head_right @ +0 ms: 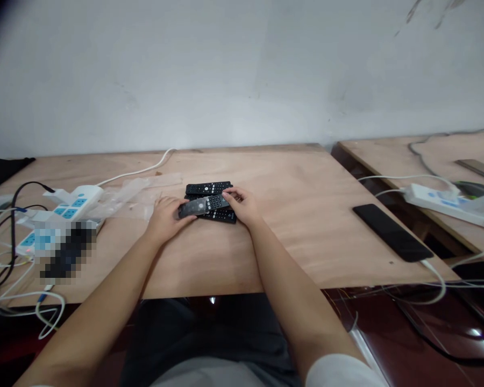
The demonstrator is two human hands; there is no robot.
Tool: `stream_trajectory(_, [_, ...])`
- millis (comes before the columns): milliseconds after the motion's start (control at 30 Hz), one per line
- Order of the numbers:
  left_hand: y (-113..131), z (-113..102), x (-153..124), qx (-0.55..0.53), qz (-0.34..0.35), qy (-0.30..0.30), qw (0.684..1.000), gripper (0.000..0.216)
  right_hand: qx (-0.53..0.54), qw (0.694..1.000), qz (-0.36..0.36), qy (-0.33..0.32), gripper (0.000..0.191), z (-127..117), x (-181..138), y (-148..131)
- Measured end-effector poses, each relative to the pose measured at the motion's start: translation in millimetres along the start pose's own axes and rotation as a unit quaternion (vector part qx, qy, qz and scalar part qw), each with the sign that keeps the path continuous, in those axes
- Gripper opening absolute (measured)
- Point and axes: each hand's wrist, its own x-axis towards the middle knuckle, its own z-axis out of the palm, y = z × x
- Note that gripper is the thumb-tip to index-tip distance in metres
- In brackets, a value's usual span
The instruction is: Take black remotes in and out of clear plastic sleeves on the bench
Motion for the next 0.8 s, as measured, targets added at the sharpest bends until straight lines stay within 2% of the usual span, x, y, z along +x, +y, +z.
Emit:
stream_trajectory(167, [7.0, 2.6, 1.2, -0.022, 0.02, -0.001, 1.0, 0.043, -0.025, 0.999, -0.016, -0.027, 0.04, 3.3, -4.3, -4.9])
stream_trajectory(367, [10.3, 3.3, 1.9, -0.023, 0.032, 0.045, 0.998, 0.035, -0.003, 0.998, -0.052, -0.023, 0.054, 5.1, -3.0, -4.0])
stream_trajectory(600, [6.4, 2.4, 1.2, 0.0, 0.029, 0.091, 0.995, 0.034, -0.043, 0.997, -0.061, -0.01, 0.041, 3.0, -2.3, 2.7])
stream_trajectory(800, [7.0, 4.2, 0.9, -0.013, 0.026, 0.078, 0.997, 0.034, -0.092, 0.988, -0.094, -0.08, 0.035, 4.9, -10.2, -2.9])
